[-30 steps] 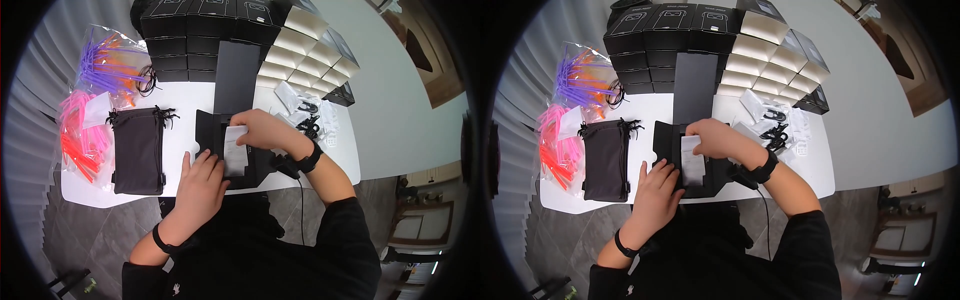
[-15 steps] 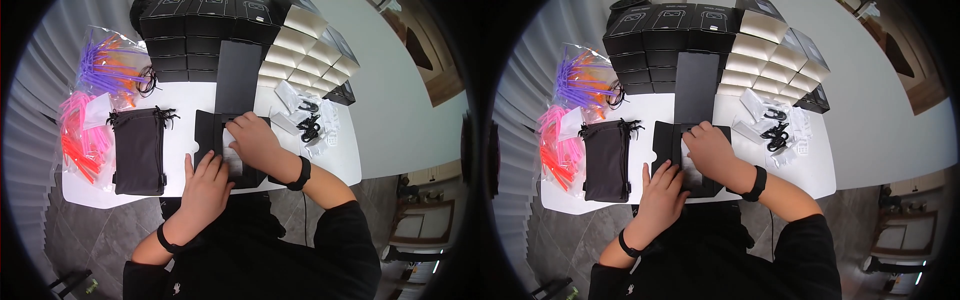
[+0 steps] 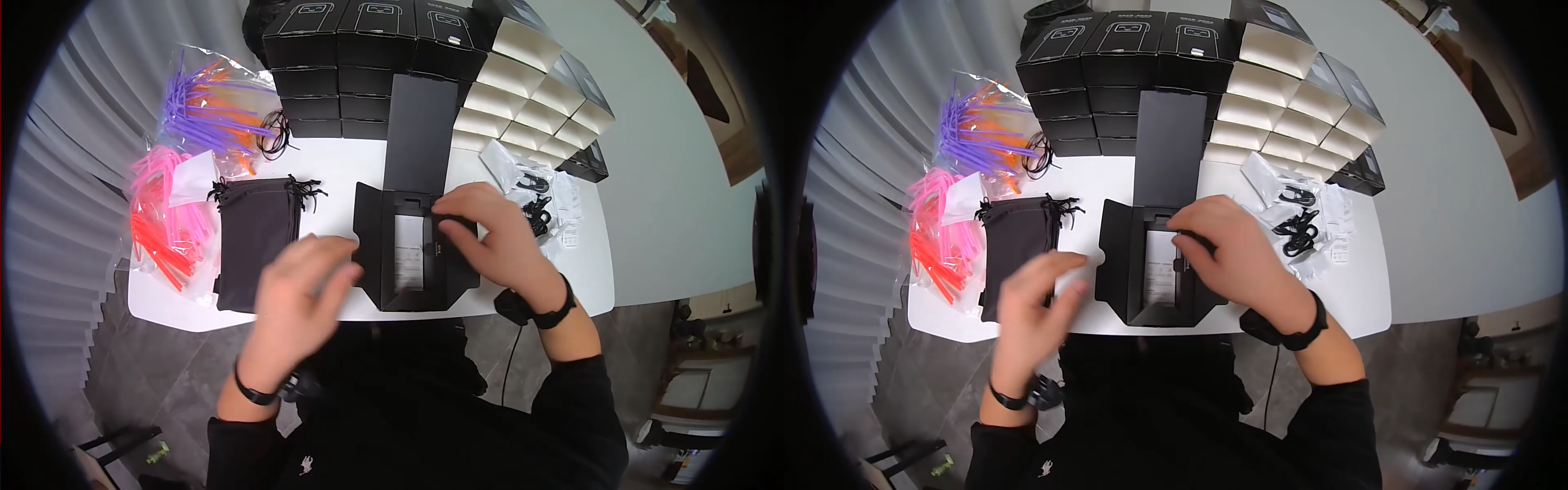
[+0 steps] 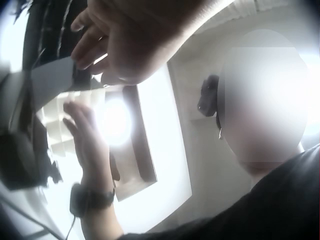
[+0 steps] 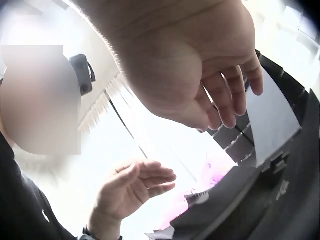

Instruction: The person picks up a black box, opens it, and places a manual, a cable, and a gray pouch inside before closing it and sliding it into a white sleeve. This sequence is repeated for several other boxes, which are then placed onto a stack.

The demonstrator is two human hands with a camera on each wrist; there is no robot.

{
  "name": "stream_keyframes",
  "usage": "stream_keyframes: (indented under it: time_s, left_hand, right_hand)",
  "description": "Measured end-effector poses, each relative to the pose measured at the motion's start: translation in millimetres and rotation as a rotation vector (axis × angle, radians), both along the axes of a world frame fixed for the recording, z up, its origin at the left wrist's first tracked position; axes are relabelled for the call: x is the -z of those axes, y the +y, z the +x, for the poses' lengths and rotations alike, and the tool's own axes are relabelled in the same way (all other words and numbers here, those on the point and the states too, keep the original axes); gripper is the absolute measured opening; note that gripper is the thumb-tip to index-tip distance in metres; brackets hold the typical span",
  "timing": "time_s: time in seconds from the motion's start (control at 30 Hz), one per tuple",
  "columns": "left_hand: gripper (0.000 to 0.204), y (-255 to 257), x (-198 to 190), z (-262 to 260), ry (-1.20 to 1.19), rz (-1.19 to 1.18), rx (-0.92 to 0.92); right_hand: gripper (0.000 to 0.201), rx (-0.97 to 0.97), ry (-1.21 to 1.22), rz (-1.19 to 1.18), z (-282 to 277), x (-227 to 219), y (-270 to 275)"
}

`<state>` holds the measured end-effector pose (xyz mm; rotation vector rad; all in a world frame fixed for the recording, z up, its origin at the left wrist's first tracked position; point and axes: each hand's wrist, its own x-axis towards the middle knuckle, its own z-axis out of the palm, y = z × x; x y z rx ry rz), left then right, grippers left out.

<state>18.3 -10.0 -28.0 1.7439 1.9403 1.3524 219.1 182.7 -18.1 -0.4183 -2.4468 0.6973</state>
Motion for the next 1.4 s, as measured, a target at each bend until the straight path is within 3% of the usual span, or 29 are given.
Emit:
stream_keyframes:
  time_s: [0.1,0.17,0.3,0.4,0.8,1.03,1.13,1.23,1.33,1.4]
  left_hand:
    - [0.009,5,-13,-43,-0.249,-0.172,-0.088]
    - [0.011,20,-18,-65,-0.222,-0.276,-0.214]
    - [0.017,44,21,-114,0.307,-0.352,-0.318]
    - [0.016,48,40,-126,0.506,-0.443,-0.416]
    - [0.01,53,59,-135,0.594,-0.426,-0.534]
    - [0.006,40,53,-135,0.583,-0.212,-0.396]
    - [0.01,27,4,-111,0.512,-0.198,-0.243]
    - [0.015,19,-45,-86,0.519,-0.15,0.026]
    - [0.02,27,-78,-55,0.586,-0.025,0.274]
    - [0.02,36,-90,-34,0.668,0.002,0.382]
  right_hand:
    - [0.017,0.005,0.065,0.022,11,-16,0]
    - [0.016,0.032,0.082,-0.035,16,-15,-3]
    - [0.014,0.051,0.087,-0.108,21,2,-7]
    - [0.012,0.045,0.078,-0.153,22,8,-13]
    - [0.011,0.019,0.073,-0.146,31,17,-15]
    - [0.016,0.023,0.029,-0.137,39,13,-17]
    - [0.012,-0.035,0.024,-0.114,44,4,-19]
    - [0.017,-0.134,0.031,-0.091,42,-17,-27]
    - [0.028,-0.188,0.204,0.12,24,-33,-35]
    - [0.035,-0.219,0.117,0.215,16,-36,-39]
